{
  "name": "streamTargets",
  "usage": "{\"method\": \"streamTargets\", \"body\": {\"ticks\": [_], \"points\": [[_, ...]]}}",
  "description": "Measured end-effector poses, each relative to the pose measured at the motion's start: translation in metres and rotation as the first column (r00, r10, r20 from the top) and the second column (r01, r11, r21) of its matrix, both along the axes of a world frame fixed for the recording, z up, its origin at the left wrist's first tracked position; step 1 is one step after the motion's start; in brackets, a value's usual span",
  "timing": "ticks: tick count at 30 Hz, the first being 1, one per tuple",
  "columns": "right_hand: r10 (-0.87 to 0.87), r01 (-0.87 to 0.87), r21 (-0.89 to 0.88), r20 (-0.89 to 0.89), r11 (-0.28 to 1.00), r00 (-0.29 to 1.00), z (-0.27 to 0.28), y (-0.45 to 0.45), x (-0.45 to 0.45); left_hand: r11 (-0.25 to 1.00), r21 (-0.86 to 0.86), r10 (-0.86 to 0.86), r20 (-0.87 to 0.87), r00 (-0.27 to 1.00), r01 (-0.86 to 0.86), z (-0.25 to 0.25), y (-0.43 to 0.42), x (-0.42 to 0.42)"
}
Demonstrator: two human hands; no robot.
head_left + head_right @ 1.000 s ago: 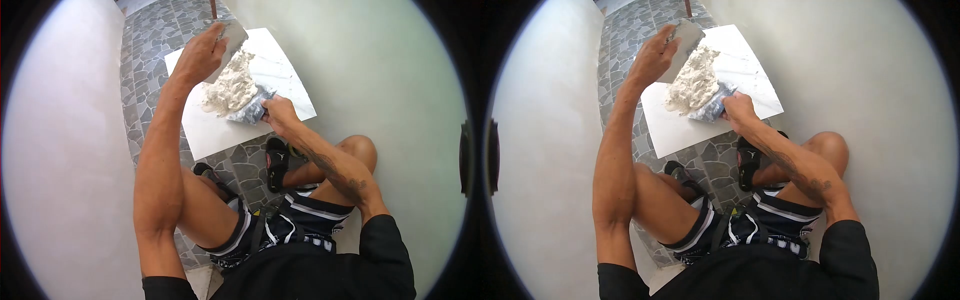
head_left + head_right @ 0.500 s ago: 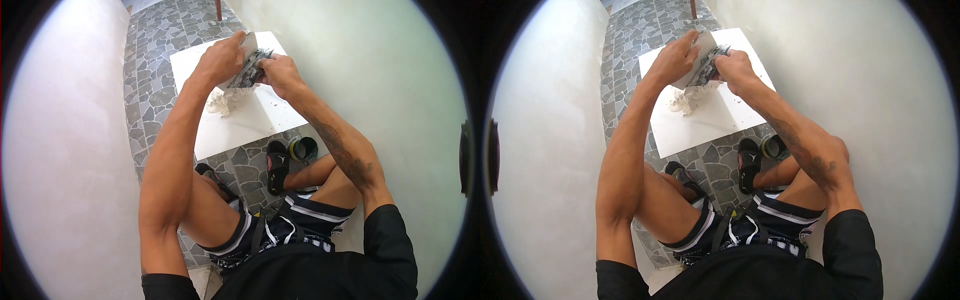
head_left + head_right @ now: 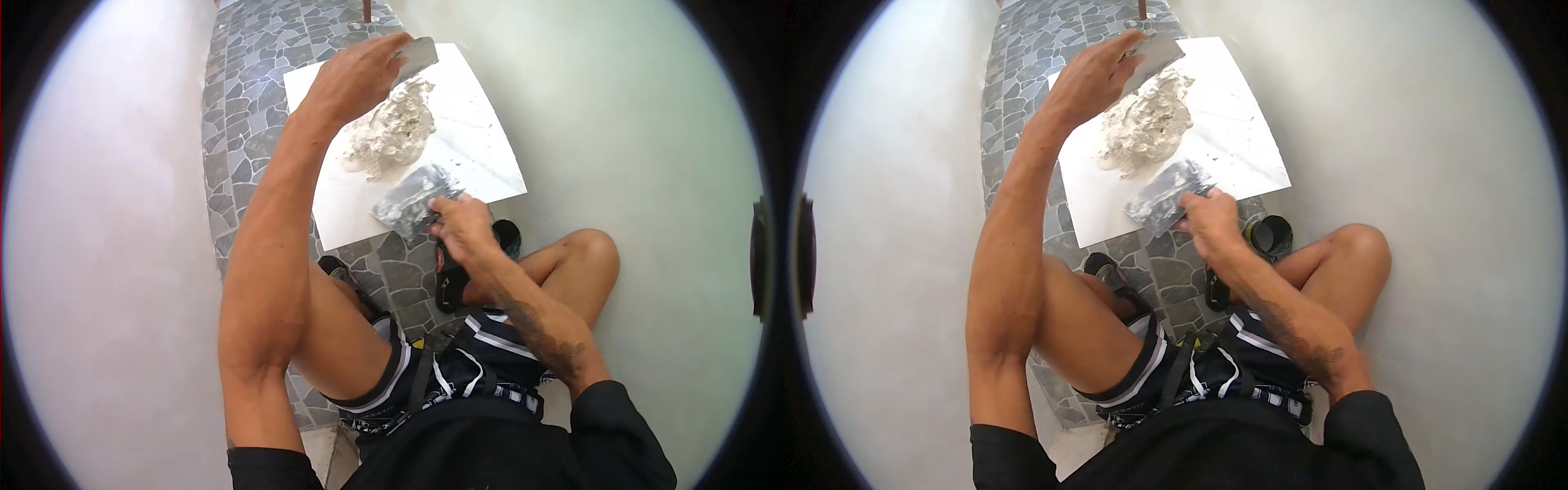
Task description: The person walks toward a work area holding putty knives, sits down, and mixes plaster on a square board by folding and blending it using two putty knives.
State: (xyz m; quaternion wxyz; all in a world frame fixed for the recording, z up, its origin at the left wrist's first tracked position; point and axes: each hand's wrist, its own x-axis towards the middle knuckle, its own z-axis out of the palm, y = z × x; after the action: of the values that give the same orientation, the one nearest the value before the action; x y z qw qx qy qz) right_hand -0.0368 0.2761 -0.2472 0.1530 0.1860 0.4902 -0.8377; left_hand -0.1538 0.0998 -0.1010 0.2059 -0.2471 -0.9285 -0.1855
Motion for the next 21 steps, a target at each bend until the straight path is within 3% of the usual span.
{"method": "streamTargets", "body": {"ticks": [5,8,12,14,18,21], "points": [[-0.124,0.139,-0.091,0.153,0.986,0.98,-0.007,-0.06,-0.009,0.998,-0.01,-0.068,-0.079,0.995,0.067,0.0,-0.004,0.001],[-0.226,0.243,-0.166,0.113,0.956,0.967,-0.005,-0.085,-0.017,0.998,-0.016,-0.06,-0.081,0.995,0.059,0.001,-0.011,0.005],[-0.226,0.228,-0.234,0.037,0.945,0.973,0.007,-0.083,-0.032,1.0,0.008,-0.017,-0.018,1.0,0.017,0.009,-0.019,0.015],[-0.254,0.236,-0.274,-0.033,0.933,0.967,0.021,-0.072,-0.04,0.999,0.023,-0.03,-0.07,0.997,0.031,0.009,-0.024,0.014],[-0.134,0.113,-0.172,-0.115,0.979,0.984,0.042,-0.049,-0.058,0.997,0.048,-0.06,-0.072,0.996,0.064,0.002,-0.025,0.013],[-0.043,0.03,-0.089,-0.154,0.996,0.987,0.056,-0.037,-0.068,0.999,0.028,-0.048,0.065,0.997,0.046,-0.001,-0.014,0.014]]}}
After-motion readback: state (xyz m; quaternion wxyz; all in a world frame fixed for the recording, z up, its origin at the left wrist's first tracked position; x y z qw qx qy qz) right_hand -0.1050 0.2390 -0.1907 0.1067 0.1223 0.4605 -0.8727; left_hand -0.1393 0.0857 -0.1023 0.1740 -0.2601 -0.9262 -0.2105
